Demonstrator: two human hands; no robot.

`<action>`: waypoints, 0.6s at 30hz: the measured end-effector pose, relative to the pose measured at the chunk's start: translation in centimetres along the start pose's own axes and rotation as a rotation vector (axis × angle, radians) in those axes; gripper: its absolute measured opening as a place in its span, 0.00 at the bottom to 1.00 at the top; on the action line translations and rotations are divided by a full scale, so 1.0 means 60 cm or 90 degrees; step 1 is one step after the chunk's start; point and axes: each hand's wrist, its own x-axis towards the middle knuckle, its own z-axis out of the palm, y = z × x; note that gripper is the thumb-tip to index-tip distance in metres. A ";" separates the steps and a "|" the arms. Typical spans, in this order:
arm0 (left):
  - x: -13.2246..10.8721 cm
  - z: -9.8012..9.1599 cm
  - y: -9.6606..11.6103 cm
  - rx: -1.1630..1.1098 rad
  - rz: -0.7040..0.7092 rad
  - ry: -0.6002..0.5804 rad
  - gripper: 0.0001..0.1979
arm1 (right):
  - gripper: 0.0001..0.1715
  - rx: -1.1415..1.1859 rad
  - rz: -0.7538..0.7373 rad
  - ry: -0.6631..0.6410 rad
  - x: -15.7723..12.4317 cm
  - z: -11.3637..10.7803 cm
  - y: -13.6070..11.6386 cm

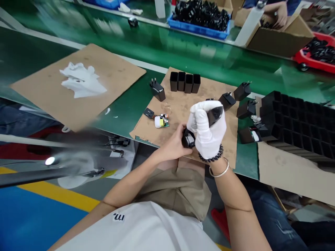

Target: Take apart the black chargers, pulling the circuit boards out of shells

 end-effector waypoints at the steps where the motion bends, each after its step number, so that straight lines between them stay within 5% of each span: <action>1: 0.000 -0.001 -0.002 0.008 -0.008 -0.004 0.32 | 0.13 0.013 -0.009 0.010 0.001 0.002 0.000; 8: -0.004 -0.002 0.003 0.045 -0.016 -0.005 0.32 | 0.13 -0.025 -0.079 0.084 -0.001 0.000 -0.028; 18: -0.003 0.007 -0.004 -0.015 0.009 0.025 0.35 | 0.11 -0.049 -0.017 0.066 -0.020 0.003 -0.026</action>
